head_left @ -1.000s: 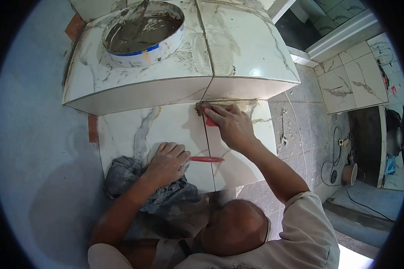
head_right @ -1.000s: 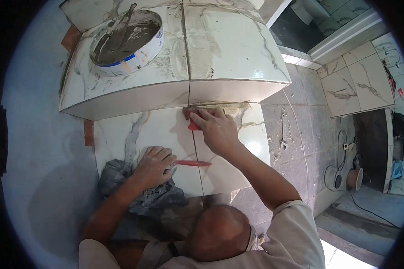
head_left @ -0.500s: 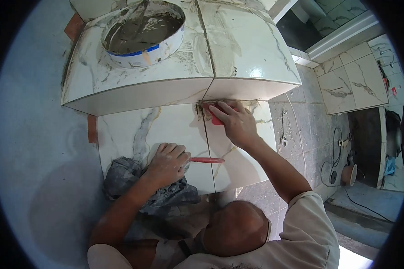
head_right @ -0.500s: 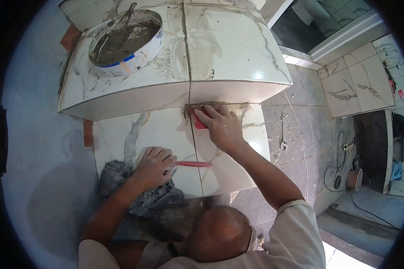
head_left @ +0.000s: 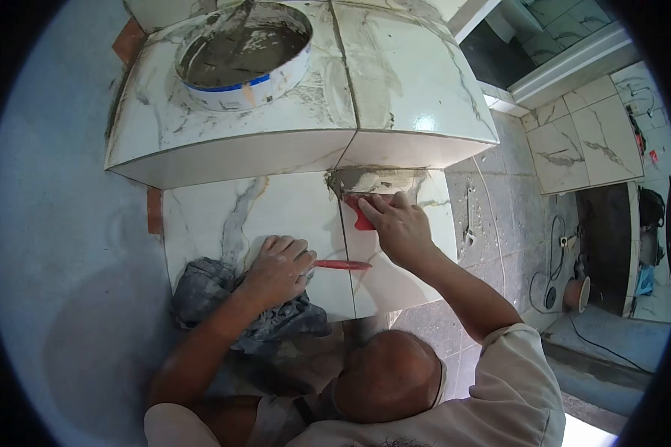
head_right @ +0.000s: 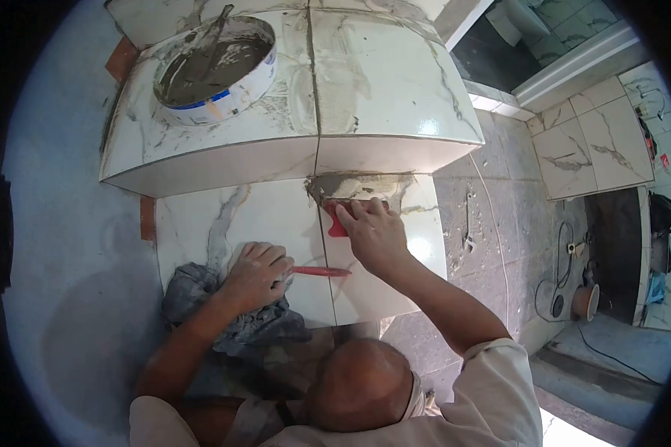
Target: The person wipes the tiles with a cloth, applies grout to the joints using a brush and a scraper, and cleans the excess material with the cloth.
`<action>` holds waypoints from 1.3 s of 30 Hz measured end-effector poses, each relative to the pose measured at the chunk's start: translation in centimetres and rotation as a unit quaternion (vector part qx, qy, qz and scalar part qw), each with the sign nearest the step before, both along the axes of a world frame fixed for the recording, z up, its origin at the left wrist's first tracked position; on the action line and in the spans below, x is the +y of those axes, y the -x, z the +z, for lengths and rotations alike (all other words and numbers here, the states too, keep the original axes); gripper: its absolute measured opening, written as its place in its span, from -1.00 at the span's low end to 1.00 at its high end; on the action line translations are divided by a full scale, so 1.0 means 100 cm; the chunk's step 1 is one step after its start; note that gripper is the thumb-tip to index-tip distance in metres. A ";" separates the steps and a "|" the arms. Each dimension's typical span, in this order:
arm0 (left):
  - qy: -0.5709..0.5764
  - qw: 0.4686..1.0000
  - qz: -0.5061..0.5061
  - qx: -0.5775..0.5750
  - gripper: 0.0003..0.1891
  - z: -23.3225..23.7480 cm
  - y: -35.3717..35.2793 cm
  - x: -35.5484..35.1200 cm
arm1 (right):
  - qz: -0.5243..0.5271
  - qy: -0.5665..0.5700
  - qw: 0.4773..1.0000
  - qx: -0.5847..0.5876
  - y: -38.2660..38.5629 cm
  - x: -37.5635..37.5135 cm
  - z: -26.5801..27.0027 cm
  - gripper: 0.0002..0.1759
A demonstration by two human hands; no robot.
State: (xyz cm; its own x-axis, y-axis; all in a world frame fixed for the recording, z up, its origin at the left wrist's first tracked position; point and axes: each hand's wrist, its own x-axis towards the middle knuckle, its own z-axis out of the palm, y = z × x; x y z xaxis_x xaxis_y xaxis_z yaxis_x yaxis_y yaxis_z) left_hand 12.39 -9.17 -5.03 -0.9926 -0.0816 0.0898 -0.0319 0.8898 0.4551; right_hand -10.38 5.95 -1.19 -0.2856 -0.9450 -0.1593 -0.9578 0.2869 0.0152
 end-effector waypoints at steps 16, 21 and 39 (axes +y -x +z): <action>-0.001 1.000 -0.015 -0.005 -0.63 -0.002 -0.004 0.000 | 0.067 -0.066 0.986 -0.136 0.031 -0.026 0.032 -0.45; 0.040 0.994 -0.052 -0.085 -0.63 0.012 -0.007 -0.025 | 0.188 0.001 0.964 -0.188 0.043 -0.026 0.035 -0.40; -0.018 0.996 0.018 -0.085 -0.78 0.038 -0.008 -0.031 | 0.362 -0.052 0.928 -0.076 0.049 -0.035 0.039 -0.44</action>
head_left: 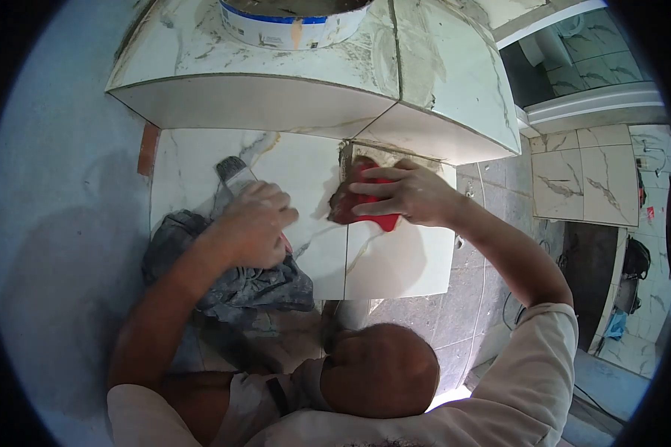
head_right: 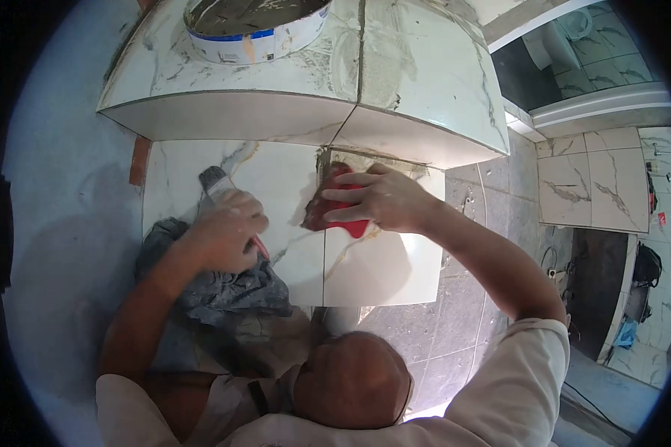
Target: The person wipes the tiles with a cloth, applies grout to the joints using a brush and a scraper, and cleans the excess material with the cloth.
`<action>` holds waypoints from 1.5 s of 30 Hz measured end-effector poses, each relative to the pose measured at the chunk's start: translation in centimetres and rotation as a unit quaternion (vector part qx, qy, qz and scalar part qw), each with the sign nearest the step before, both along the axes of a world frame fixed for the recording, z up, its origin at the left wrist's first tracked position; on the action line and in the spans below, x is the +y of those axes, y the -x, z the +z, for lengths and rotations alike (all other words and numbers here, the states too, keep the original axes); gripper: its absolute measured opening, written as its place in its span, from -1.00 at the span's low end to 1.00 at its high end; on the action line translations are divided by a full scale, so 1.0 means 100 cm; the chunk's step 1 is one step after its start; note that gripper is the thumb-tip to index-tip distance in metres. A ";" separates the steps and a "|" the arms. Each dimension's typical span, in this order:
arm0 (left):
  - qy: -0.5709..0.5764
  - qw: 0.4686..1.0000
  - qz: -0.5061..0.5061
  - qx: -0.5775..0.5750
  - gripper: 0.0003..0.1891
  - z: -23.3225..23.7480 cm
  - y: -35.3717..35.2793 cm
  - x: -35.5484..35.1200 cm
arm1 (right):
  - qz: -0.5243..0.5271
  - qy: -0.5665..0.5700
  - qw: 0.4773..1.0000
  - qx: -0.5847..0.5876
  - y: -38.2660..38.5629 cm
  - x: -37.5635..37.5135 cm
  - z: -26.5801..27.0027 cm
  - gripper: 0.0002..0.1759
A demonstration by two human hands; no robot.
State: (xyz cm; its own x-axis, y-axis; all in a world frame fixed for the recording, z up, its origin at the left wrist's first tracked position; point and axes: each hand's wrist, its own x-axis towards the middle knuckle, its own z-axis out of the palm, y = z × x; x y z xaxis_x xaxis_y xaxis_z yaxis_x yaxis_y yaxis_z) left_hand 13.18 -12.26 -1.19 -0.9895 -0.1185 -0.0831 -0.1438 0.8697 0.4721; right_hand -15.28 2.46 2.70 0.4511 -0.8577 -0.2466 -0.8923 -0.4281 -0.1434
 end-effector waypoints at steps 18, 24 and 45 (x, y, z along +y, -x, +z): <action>-0.031 0.999 -0.019 -0.007 -0.65 -0.027 -0.016 0.009 | 0.074 -0.015 0.997 0.032 0.030 0.004 -0.041 -0.44; -0.009 0.999 -0.025 0.043 -0.67 -0.035 -0.015 0.008 | -0.099 -0.065 0.993 -0.015 -0.005 0.006 0.037 -0.47; 0.058 0.989 0.128 -0.037 -0.84 -0.024 -0.031 -0.061 | -0.084 -0.105 0.988 -0.076 -0.093 0.080 -0.004 -0.59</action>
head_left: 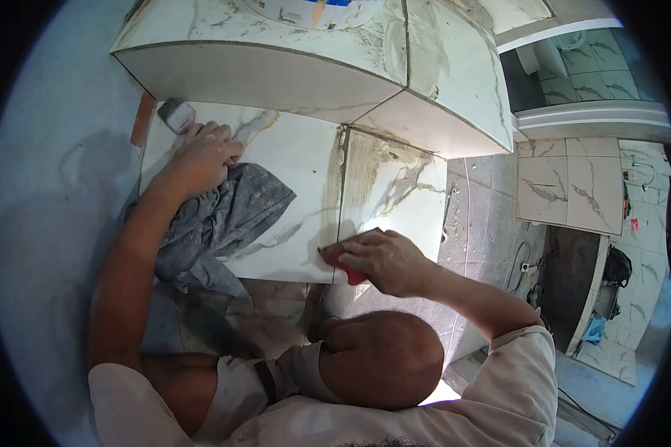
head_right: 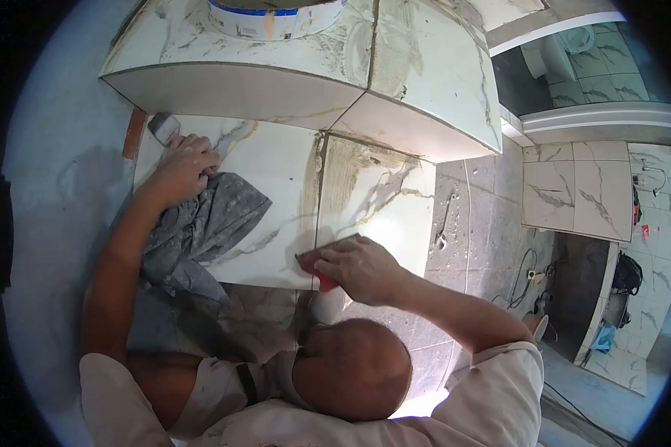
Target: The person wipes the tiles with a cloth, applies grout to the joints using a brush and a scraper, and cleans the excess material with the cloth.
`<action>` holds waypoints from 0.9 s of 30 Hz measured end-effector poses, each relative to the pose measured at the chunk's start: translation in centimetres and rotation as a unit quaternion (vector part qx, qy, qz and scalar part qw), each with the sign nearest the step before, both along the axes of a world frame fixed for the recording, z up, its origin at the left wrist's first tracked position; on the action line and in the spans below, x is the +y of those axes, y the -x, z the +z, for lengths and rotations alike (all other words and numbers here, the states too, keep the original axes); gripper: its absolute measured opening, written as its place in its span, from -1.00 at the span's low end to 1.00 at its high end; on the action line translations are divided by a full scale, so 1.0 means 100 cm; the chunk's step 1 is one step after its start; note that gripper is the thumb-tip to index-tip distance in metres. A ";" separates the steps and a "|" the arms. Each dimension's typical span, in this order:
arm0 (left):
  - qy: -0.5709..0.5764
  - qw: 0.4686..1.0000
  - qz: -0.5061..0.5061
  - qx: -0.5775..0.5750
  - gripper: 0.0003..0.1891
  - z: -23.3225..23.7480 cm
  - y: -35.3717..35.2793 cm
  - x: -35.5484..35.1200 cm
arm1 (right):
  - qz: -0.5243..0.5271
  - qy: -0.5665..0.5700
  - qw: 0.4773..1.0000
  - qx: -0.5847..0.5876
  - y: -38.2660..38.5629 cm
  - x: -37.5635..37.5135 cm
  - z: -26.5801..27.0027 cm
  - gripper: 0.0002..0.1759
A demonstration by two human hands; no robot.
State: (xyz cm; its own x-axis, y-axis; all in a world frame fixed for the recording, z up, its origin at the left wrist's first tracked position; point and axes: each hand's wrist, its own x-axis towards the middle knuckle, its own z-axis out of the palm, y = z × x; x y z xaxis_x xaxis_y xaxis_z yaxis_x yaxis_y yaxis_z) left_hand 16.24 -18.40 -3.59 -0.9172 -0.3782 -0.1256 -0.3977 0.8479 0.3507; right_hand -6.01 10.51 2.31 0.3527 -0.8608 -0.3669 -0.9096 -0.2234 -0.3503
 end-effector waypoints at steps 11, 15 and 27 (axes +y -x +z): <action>-0.032 0.999 0.007 0.024 -0.83 -0.008 -0.003 0.000 | 0.164 0.181 0.969 0.037 0.073 -0.024 -0.043 -0.29; -0.021 0.999 0.012 0.030 -0.83 -0.008 -0.006 0.003 | 0.176 0.131 0.976 0.015 0.091 -0.023 -0.067 -0.29; -0.032 0.999 0.003 0.034 -0.81 -0.010 -0.003 -0.001 | -0.111 0.130 0.985 0.001 0.065 -0.054 0.017 -0.33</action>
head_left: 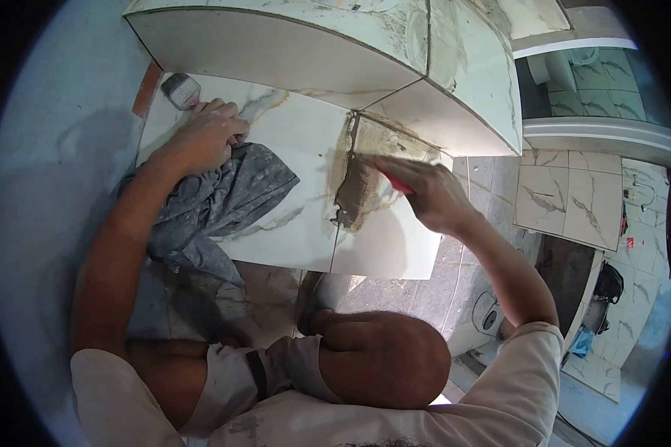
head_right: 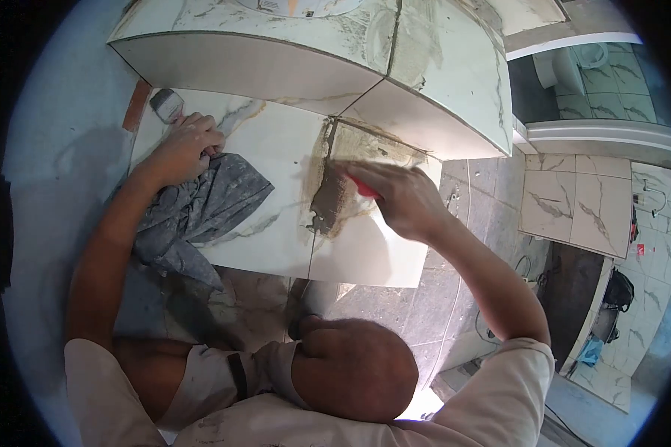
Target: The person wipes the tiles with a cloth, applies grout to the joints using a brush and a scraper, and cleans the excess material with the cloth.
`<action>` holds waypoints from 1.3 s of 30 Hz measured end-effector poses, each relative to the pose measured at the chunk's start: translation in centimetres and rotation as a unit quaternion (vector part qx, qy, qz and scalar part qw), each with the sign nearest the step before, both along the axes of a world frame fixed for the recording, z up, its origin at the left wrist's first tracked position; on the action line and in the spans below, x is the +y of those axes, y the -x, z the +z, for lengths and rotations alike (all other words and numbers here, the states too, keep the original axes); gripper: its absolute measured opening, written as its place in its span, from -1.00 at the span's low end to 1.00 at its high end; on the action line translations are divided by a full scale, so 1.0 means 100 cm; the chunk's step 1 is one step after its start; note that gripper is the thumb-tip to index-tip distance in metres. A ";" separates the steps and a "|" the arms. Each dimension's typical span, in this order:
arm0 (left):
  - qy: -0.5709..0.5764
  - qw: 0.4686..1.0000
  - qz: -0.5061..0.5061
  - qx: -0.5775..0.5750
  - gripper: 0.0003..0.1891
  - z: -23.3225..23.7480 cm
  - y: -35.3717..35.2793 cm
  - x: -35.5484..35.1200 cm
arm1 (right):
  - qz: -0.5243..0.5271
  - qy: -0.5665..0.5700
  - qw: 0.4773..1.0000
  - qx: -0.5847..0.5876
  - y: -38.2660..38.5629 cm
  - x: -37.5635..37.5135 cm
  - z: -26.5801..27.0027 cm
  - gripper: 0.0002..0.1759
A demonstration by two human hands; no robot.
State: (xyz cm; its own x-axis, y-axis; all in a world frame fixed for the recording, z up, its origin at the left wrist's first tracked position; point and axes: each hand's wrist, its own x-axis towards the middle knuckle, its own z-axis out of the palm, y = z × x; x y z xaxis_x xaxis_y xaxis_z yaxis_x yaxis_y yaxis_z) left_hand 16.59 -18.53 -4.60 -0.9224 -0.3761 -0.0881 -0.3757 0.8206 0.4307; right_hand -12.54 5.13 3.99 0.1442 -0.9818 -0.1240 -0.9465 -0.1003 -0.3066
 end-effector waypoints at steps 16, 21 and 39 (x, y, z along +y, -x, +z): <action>0.021 1.000 0.012 -0.018 -0.81 0.000 -0.001 0.002 | 0.171 -0.225 0.959 0.026 -0.063 0.070 0.003 -0.54; -0.001 1.000 0.006 -0.025 -0.80 -0.001 0.000 0.002 | 0.268 -0.112 0.952 0.096 -0.058 0.061 -0.005 -0.42; 0.011 0.999 0.017 -0.037 -0.83 0.000 0.001 0.001 | 0.184 -0.097 0.974 0.089 -0.064 0.037 -0.006 -0.49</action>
